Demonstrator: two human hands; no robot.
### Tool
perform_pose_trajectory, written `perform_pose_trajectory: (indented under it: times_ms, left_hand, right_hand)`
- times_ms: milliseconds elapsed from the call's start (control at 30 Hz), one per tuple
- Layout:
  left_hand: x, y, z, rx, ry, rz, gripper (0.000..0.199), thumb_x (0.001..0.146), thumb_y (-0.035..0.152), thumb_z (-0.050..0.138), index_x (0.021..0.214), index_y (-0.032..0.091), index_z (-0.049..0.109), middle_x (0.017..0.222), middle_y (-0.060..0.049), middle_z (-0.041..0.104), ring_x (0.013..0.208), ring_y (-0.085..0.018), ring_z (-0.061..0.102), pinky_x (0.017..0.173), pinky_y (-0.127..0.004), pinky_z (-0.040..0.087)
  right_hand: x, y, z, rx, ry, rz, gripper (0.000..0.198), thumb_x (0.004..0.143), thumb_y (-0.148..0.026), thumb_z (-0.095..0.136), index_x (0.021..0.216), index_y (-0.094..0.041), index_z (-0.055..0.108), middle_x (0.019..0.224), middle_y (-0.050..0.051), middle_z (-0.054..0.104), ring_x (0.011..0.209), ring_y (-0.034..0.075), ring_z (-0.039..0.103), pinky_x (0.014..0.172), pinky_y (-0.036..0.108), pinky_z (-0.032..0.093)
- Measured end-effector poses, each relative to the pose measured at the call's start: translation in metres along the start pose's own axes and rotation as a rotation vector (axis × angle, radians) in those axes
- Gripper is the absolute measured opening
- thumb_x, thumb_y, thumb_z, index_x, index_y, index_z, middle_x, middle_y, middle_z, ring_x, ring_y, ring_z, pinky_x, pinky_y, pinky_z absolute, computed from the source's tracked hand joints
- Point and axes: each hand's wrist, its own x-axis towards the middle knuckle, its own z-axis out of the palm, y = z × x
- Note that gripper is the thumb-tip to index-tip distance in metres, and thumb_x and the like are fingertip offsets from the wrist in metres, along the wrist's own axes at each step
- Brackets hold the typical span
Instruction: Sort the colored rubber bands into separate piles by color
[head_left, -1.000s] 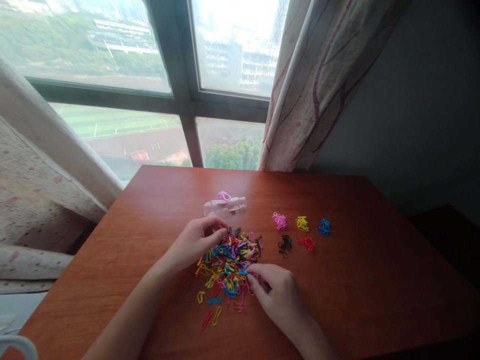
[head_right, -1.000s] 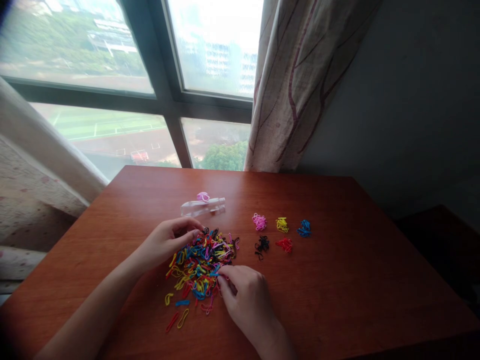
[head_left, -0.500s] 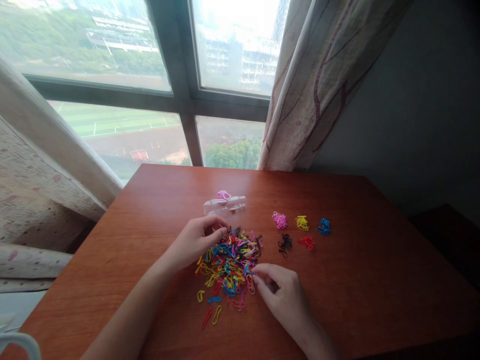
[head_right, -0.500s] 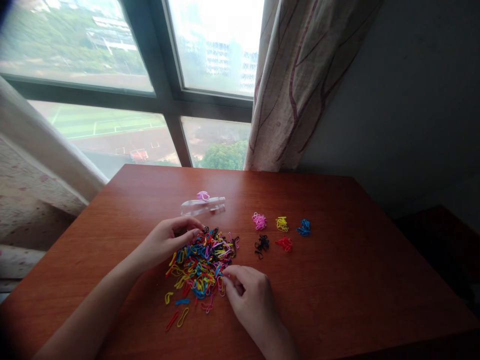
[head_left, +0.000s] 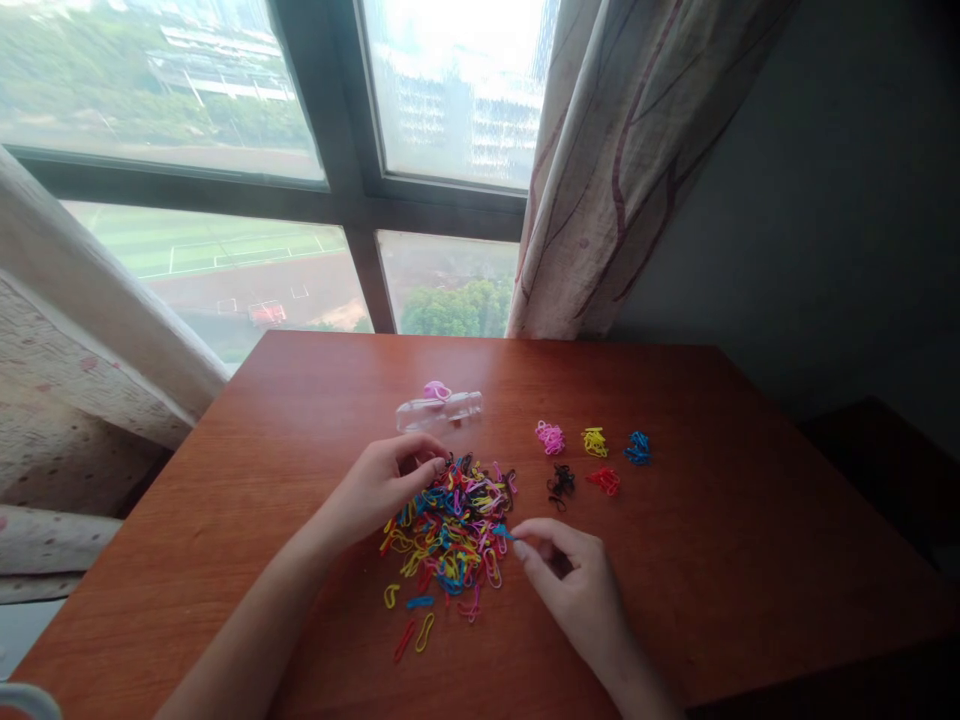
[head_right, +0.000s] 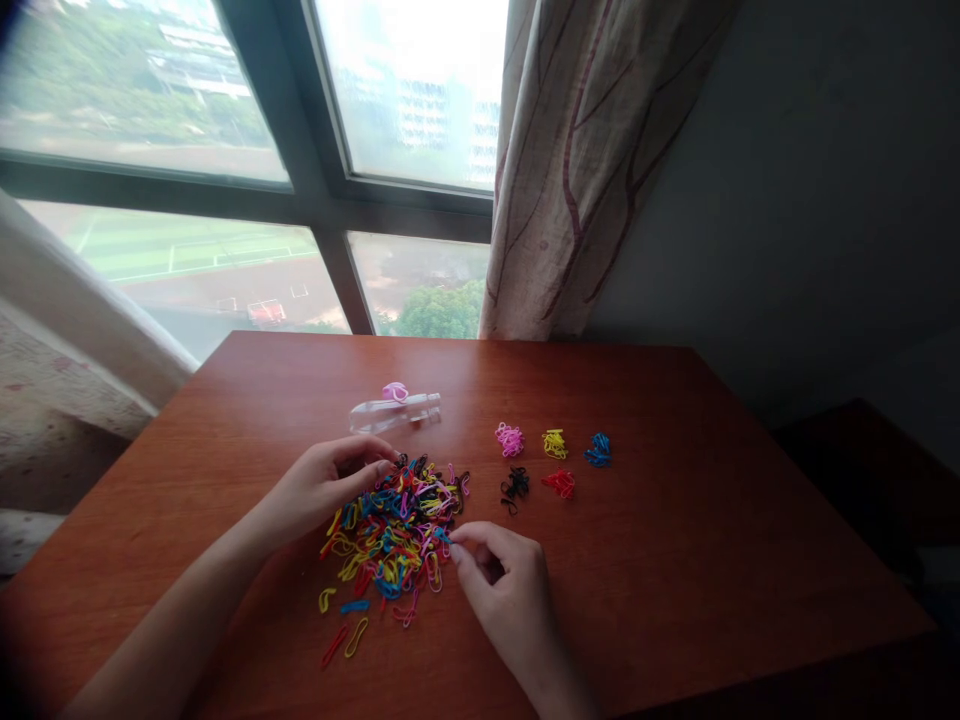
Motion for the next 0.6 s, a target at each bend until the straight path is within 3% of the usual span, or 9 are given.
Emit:
perform_pose_trajectory:
  times_ms: [267,600]
  left_hand:
    - [0.0,-0.002,-0.001,0.025,-0.009,0.011,0.028,0.086,0.04,0.063,0.093,0.015,0.071,0.082,-0.006,0.071,0.074,-0.019,0.063,0.063,-0.027,0.05]
    - [0.001,-0.003,0.001,0.051,-0.016,0.012,0.028,0.087,0.041,0.062,0.092,0.015,0.07,0.08,-0.005,0.07,0.071,-0.018,0.061,0.062,-0.026,0.048]
  right_hand:
    - [0.006,0.019,-0.035,-0.015,0.164,0.062,0.024,0.087,-0.04,0.064,0.088,-0.018,0.075,0.057,-0.003,0.049,0.051,0.012,0.046,0.048,0.022,0.039]
    - [0.053,0.088,-0.133,-0.148,0.542,0.135,0.038,0.079,-0.05,0.068,0.095,-0.016,0.075,0.068,0.002,0.062,0.062,0.016,0.057,0.058,0.026,0.047]
